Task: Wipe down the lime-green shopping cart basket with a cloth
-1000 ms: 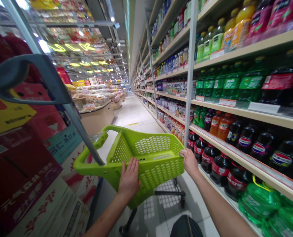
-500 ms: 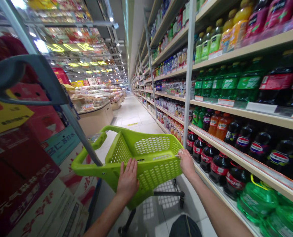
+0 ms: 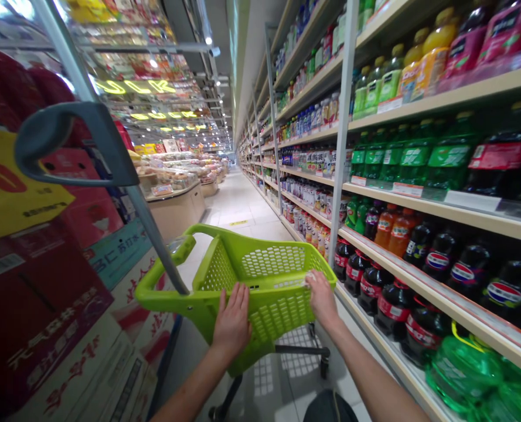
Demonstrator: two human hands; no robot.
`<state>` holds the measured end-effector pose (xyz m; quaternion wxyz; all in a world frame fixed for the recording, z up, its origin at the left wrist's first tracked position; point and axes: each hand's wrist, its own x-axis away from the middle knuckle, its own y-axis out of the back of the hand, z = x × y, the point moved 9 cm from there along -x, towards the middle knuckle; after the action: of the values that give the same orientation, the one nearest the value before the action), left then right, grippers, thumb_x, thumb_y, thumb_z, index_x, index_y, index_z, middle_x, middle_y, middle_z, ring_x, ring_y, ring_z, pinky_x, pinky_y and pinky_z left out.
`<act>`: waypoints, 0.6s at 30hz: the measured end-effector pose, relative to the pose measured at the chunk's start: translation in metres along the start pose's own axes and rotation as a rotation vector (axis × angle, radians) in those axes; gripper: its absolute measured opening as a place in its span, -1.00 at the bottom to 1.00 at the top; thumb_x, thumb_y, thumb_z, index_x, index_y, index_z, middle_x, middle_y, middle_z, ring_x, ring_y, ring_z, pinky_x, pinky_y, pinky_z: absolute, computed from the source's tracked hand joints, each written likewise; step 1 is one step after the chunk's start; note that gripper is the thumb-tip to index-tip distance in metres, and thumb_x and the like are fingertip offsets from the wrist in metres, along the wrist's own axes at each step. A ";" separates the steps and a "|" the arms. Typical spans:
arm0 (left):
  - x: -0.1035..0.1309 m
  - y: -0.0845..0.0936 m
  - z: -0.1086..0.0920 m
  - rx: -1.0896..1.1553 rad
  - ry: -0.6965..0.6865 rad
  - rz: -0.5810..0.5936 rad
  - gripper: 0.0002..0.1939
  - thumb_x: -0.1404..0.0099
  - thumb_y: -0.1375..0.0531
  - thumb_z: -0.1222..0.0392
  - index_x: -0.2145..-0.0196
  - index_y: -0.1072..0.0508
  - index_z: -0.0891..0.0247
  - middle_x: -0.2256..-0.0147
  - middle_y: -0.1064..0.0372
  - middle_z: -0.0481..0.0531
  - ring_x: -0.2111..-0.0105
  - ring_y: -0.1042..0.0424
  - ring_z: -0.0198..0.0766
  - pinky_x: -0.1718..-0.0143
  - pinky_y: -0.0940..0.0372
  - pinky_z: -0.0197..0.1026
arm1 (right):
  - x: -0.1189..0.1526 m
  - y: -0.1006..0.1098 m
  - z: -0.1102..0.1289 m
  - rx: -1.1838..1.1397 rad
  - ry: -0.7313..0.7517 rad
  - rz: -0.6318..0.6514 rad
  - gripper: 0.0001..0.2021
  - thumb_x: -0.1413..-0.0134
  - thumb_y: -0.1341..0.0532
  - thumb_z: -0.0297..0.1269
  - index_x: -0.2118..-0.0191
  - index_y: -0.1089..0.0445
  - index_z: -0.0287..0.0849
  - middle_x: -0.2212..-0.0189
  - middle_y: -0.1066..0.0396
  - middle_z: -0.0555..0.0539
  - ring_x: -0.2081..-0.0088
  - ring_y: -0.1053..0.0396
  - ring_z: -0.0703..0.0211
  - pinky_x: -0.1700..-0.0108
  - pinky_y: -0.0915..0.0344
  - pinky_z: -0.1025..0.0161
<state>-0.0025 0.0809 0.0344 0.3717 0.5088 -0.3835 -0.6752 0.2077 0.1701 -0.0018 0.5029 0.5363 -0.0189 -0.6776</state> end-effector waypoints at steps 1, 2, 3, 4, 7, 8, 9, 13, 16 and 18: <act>-0.001 0.000 -0.001 0.004 0.005 0.005 -0.33 -0.04 -0.01 0.19 -0.14 -0.09 0.42 -0.15 -0.06 0.21 -0.19 0.07 -0.06 -0.17 0.22 0.12 | 0.002 -0.011 0.024 -0.035 0.053 0.027 -0.53 0.20 0.06 -0.65 0.22 -0.43 -0.17 0.04 -0.32 -0.16 -0.09 -0.15 0.04 -0.08 -0.15 -0.05; -0.002 0.000 -0.002 0.009 0.010 0.015 -0.34 -0.04 -0.01 0.19 -0.13 -0.10 0.42 -0.15 -0.06 0.21 -0.19 0.07 -0.06 -0.17 0.21 0.12 | 0.004 -0.023 0.052 -0.072 0.122 0.062 -0.51 0.20 0.07 -0.65 0.19 -0.42 -0.16 0.03 -0.31 -0.15 -0.10 -0.13 0.06 -0.08 -0.15 -0.03; -0.003 0.000 -0.002 0.014 0.009 0.031 -0.34 -0.05 -0.01 0.19 -0.13 -0.11 0.43 -0.15 -0.05 0.21 -0.19 0.07 -0.06 -0.17 0.21 0.12 | 0.007 -0.033 0.077 -0.108 0.174 0.079 -0.49 0.20 0.07 -0.66 0.15 -0.40 -0.16 -0.01 -0.28 -0.14 -0.13 -0.09 0.07 -0.10 -0.15 -0.02; -0.003 0.001 -0.003 0.018 0.001 0.048 -0.35 -0.06 -0.01 0.18 -0.13 -0.11 0.43 -0.16 -0.04 0.20 -0.19 0.08 -0.06 -0.17 0.20 0.11 | 0.009 -0.041 0.097 -0.138 0.206 0.082 -0.47 0.21 0.07 -0.66 0.11 -0.38 -0.15 -0.04 -0.25 -0.12 -0.15 -0.06 0.09 -0.10 -0.14 -0.01; 0.001 0.010 0.006 0.016 -0.009 0.074 -0.37 -0.07 -0.01 0.18 -0.13 -0.12 0.38 -0.16 -0.04 0.16 -0.19 0.08 -0.08 -0.18 0.20 0.10 | 0.011 -0.046 0.110 -0.172 0.217 0.074 -0.46 0.18 0.07 -0.66 0.08 -0.36 -0.15 -0.05 -0.23 -0.14 -0.17 -0.02 0.09 -0.11 -0.13 -0.02; 0.004 0.016 0.016 0.005 0.020 0.063 -0.37 -0.07 -0.01 0.18 -0.13 -0.12 0.37 -0.16 -0.04 0.15 -0.20 0.09 -0.08 -0.18 0.21 0.11 | 0.011 -0.042 0.097 -0.162 0.189 0.065 -0.47 0.17 0.08 -0.66 0.10 -0.38 -0.16 -0.04 -0.25 -0.16 -0.16 -0.03 0.08 -0.10 -0.13 -0.04; 0.008 0.022 0.027 -0.009 0.063 0.044 -0.37 -0.07 -0.02 0.18 -0.13 -0.12 0.35 -0.16 -0.03 0.15 -0.20 0.09 -0.07 -0.18 0.23 0.13 | 0.010 -0.036 0.080 -0.145 0.150 0.052 -0.49 0.17 0.08 -0.66 0.12 -0.40 -0.16 -0.03 -0.26 -0.17 -0.15 -0.04 0.06 -0.10 -0.12 -0.07; 0.023 0.039 0.058 -0.034 0.165 -0.007 -0.37 -0.06 -0.02 0.22 -0.13 -0.14 0.37 -0.17 -0.03 0.14 -0.19 0.08 -0.07 -0.19 0.26 0.12 | 0.004 -0.021 0.036 -0.111 0.013 -0.009 -0.48 0.23 0.05 -0.67 0.17 -0.42 -0.14 0.00 -0.28 -0.14 -0.13 -0.08 0.03 -0.12 -0.09 -0.10; 0.025 0.039 0.059 -0.018 0.172 -0.005 -0.38 -0.06 -0.02 0.21 -0.11 -0.15 0.40 -0.16 -0.04 0.16 -0.19 0.06 -0.08 -0.19 0.24 0.10 | 0.003 -0.038 0.086 -0.227 0.076 0.013 -0.48 0.21 0.05 -0.66 0.14 -0.40 -0.12 -0.01 -0.27 -0.12 -0.13 -0.09 0.05 -0.11 -0.10 -0.08; 0.025 0.038 0.056 -0.009 0.178 -0.009 -0.38 -0.06 -0.02 0.22 -0.11 -0.16 0.41 -0.15 -0.05 0.16 -0.18 0.04 -0.08 -0.19 0.21 0.09 | 0.002 -0.054 0.142 -0.332 0.161 0.074 -0.46 0.19 0.05 -0.66 0.09 -0.37 -0.11 -0.05 -0.24 -0.11 -0.14 -0.08 0.09 -0.13 -0.09 -0.05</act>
<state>-0.0579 0.0505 0.0691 0.4038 0.5668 -0.3437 -0.6305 0.0658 0.1221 0.0260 0.6088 0.4974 0.1139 -0.6075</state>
